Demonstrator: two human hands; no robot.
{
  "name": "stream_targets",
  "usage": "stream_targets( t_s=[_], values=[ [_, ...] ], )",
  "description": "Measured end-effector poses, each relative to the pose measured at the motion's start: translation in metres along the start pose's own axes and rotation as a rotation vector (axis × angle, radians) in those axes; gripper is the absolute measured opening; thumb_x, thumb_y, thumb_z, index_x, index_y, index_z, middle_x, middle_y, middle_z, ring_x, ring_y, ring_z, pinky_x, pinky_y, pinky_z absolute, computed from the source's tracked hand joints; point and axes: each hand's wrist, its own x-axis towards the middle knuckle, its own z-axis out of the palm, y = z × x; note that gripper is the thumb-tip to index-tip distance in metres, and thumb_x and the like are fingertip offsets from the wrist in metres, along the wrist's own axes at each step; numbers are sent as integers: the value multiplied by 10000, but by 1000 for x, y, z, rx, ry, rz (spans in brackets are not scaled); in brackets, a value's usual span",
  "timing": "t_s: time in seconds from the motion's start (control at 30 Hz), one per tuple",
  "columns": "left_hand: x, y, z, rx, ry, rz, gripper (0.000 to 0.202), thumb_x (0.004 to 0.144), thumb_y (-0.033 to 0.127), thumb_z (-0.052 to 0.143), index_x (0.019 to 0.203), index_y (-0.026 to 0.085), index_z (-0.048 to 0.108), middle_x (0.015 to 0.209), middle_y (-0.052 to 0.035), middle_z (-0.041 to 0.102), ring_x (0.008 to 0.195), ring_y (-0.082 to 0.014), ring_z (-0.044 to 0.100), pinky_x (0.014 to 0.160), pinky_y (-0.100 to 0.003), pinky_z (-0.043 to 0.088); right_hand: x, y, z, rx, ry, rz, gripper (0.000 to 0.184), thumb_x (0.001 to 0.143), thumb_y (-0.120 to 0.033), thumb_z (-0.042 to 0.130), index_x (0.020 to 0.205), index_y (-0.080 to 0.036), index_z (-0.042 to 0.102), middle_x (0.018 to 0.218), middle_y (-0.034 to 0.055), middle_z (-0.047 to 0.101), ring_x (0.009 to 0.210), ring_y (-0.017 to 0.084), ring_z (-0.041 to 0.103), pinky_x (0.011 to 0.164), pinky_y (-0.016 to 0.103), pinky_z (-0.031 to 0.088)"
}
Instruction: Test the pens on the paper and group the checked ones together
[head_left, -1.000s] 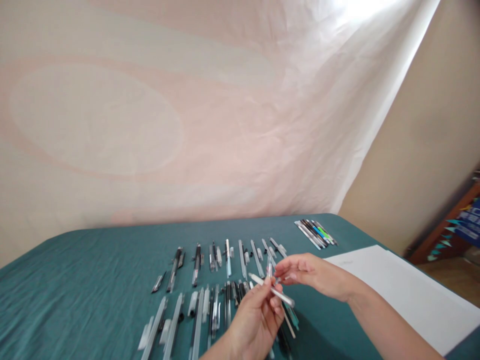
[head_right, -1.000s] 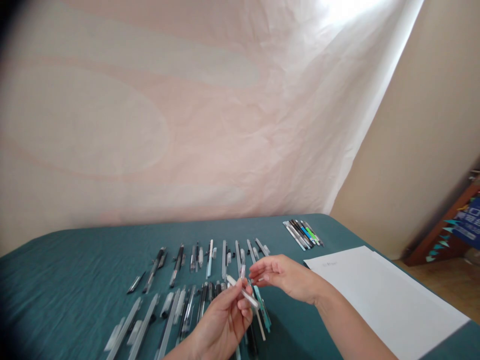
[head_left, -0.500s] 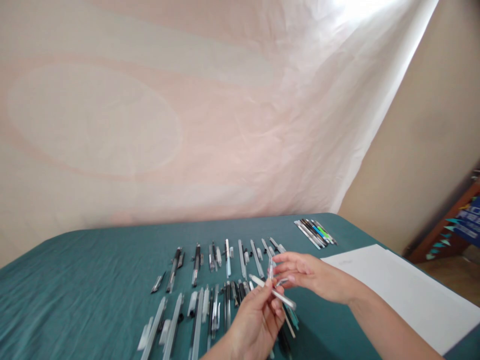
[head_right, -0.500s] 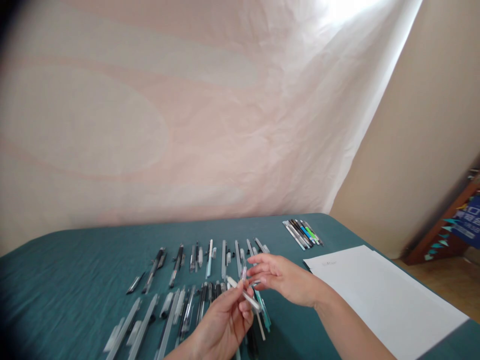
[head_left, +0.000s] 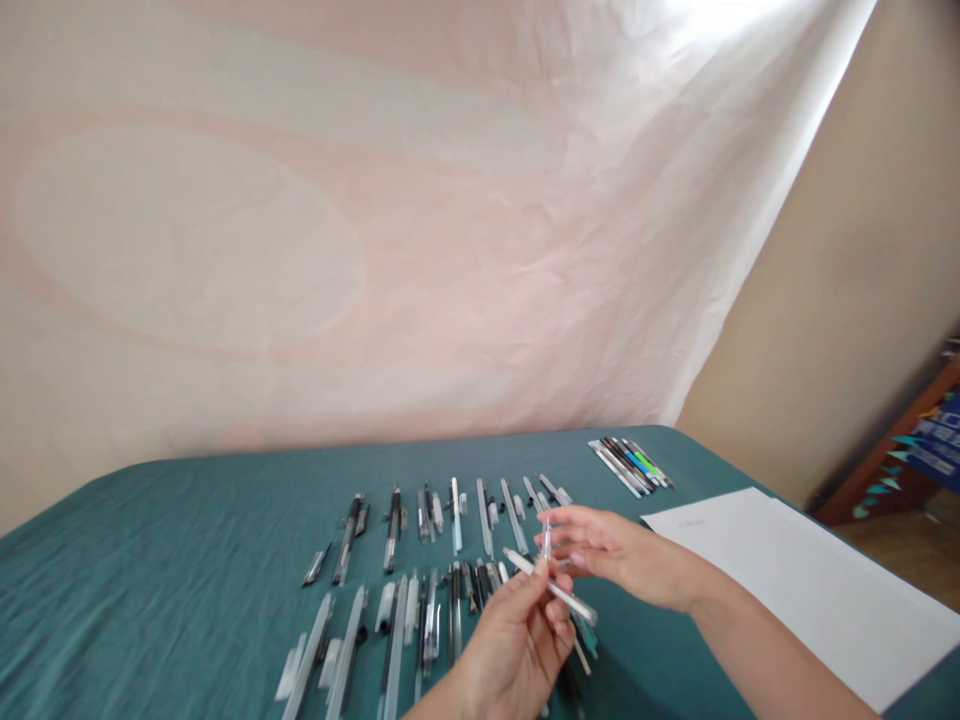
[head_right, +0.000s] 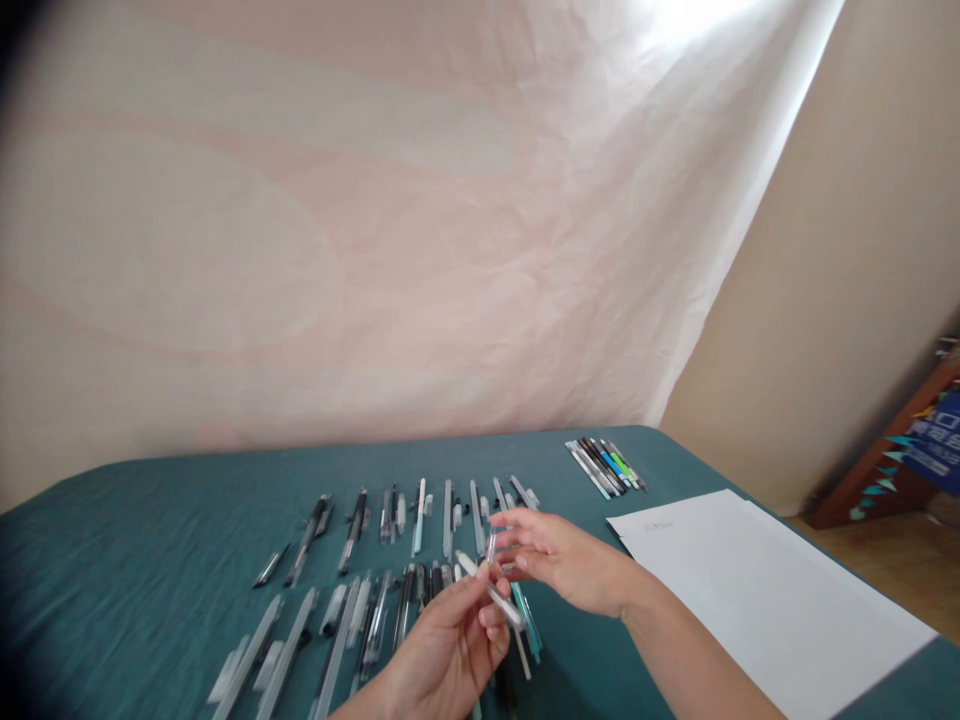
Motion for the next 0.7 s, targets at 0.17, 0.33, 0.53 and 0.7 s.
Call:
stream_targets(
  t_s=[0.17,0.33,0.53,0.7],
  values=[
    [1,2,-2,-17,-5,-6,107,824,165,551,835,65,588,760,-63,593,485,-25,486,504,-141,441,-1,-2,-1,2,17,3,430,770,-277,618,1162,-182,468,1097,96,567,936,163,591,898,351,421],
    [-2,3,0,-42,5,-11,104,822,161,552,828,63,589,738,-56,581,474,-25,478,499,-142,433,0,-5,-3,-12,51,62,406,717,-280,666,1074,-155,520,992,89,620,884,180,616,849,356,453],
    [-2,4,0,-58,7,-33,104,830,163,538,847,73,585,751,-51,570,481,-25,473,502,-144,425,4,3,-13,-9,133,24,400,671,-254,704,1018,-137,542,907,73,646,816,164,627,824,349,464],
    [-1,4,-2,-63,-18,-36,97,819,170,557,849,80,579,757,-47,568,486,-25,470,506,-144,424,5,4,-15,-12,143,32,409,654,-281,718,1001,-141,552,889,60,646,802,164,628,822,356,465]
  ],
)
